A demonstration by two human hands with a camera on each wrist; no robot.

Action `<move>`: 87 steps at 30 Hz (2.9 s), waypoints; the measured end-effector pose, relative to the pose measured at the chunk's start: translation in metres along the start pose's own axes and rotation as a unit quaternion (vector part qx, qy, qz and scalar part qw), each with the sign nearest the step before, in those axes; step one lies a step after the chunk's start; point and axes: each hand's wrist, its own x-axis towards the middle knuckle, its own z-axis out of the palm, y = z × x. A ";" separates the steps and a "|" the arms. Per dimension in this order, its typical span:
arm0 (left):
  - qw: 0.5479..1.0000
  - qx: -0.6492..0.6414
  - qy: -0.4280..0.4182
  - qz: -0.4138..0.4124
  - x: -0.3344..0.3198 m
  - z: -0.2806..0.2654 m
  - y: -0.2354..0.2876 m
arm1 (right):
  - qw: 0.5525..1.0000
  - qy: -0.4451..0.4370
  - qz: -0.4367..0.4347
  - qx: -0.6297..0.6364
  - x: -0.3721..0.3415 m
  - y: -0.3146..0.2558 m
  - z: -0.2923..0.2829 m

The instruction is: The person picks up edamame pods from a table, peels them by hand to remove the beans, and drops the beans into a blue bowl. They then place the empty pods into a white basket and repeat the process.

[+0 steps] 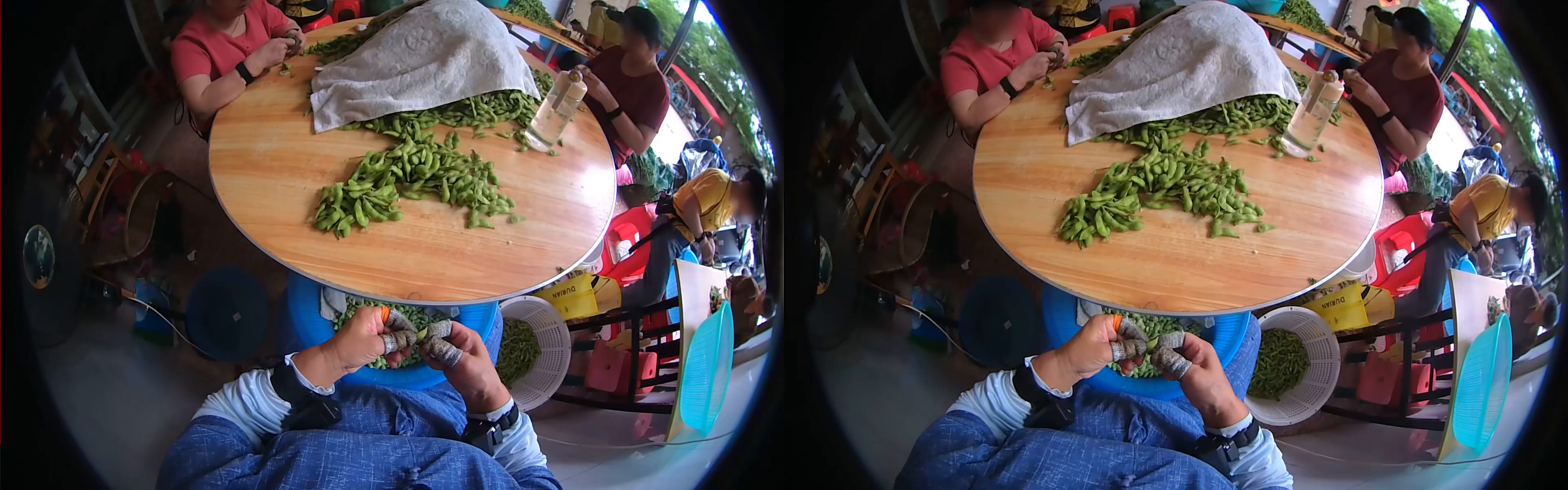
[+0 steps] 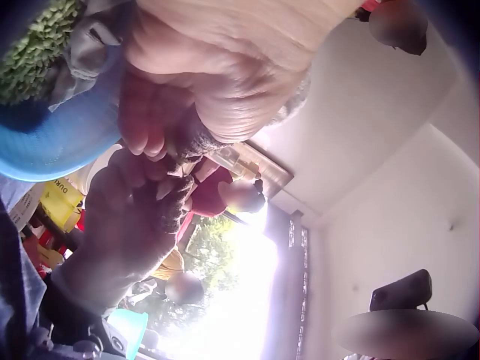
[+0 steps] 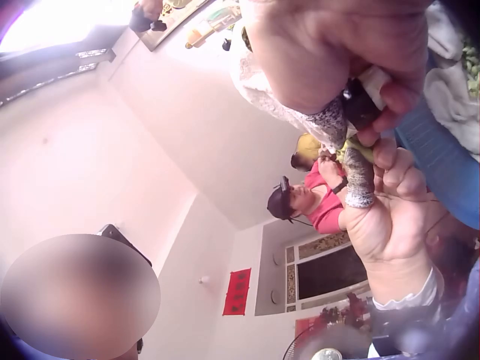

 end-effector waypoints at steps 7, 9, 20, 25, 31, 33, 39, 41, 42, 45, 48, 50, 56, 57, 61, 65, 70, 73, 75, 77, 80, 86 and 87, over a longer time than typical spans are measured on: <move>1.000 -0.014 -0.004 -0.008 -0.001 -0.001 -0.002 | 1.000 -0.005 0.004 -0.001 0.002 0.001 0.000; 1.000 -0.017 -0.002 -0.011 -0.001 -0.002 -0.004 | 1.000 -0.007 0.005 0.001 0.002 0.002 0.000; 0.997 -0.047 -0.006 -0.053 0.000 -0.008 -0.012 | 0.999 0.000 -0.012 -0.037 0.009 0.011 0.000; 0.953 0.251 0.064 0.156 0.003 0.007 -0.008 | 0.997 0.049 -0.065 -0.016 0.012 0.011 0.003; 0.743 0.602 0.077 0.283 -0.001 0.000 -0.010 | 0.999 0.039 -0.011 0.016 0.013 0.010 -0.006; 0.795 0.520 0.062 0.306 0.002 -0.002 -0.017 | 0.998 0.029 -0.031 0.056 0.012 0.009 0.002; 0.968 0.182 0.032 0.169 0.001 -0.004 -0.025 | 0.991 -0.018 -0.111 0.069 0.021 0.027 -0.006; 0.997 -0.043 0.002 0.058 0.001 -0.006 -0.032 | 0.988 -0.031 -0.131 0.070 0.023 0.029 -0.005; 0.988 -0.155 -0.005 0.025 0.002 -0.004 -0.035 | 0.987 -0.037 -0.140 0.070 0.023 0.030 -0.005; 0.981 -0.195 -0.004 0.006 0.003 -0.006 -0.039 | 0.991 -0.010 -0.134 -0.007 0.024 0.036 -0.011; 0.995 -0.006 0.045 0.088 0.007 -0.003 -0.037 | 0.993 -0.006 -0.116 -0.029 0.022 0.031 -0.008; 0.977 0.123 0.047 0.171 0.014 0.000 -0.037 | 0.992 0.002 -0.110 -0.054 0.022 0.032 -0.008; 0.996 -0.073 -0.045 -0.007 -0.002 -0.016 -0.025 | 0.993 -0.051 -0.098 -0.032 0.019 0.025 -0.003; 0.995 -0.082 -0.046 -0.012 -0.004 -0.015 -0.023 | 0.993 -0.059 -0.094 -0.031 0.019 0.023 -0.001; 0.995 -0.094 -0.024 -0.028 -0.009 -0.012 -0.018 | 0.998 -0.040 -0.051 -0.014 0.023 0.033 -0.012; 0.996 -0.077 0.001 -0.034 -0.010 -0.019 -0.028 | 0.984 -0.012 -0.081 -0.157 0.028 0.034 -0.004; 0.993 0.100 0.059 -0.022 0.000 -0.030 -0.052 | 0.959 0.049 -0.123 -0.249 0.028 0.042 0.001; 0.823 0.545 0.093 0.127 -0.016 -0.026 -0.029 | 0.939 0.174 -0.184 -0.234 0.006 0.025 -0.023; 0.809 0.514 0.130 0.254 -0.015 -0.031 -0.020 | 0.903 0.328 -0.231 -0.154 -0.020 0.015 -0.067; 0.778 0.496 0.143 0.358 -0.013 -0.034 0.008 | 0.874 0.440 -0.204 -0.021 -0.052 0.005 -0.108; 0.742 0.533 0.196 0.356 0.010 -0.031 0.047 | 0.858 0.464 -0.158 0.152 -0.088 0.028 -0.162; 0.628 0.703 0.219 0.251 0.097 -0.042 0.077 | 0.911 0.399 -0.101 0.024 -0.075 0.036 -0.112; 0.611 0.727 0.212 0.232 0.104 -0.044 0.077 | 0.918 0.384 -0.101 0.015 -0.071 0.036 -0.104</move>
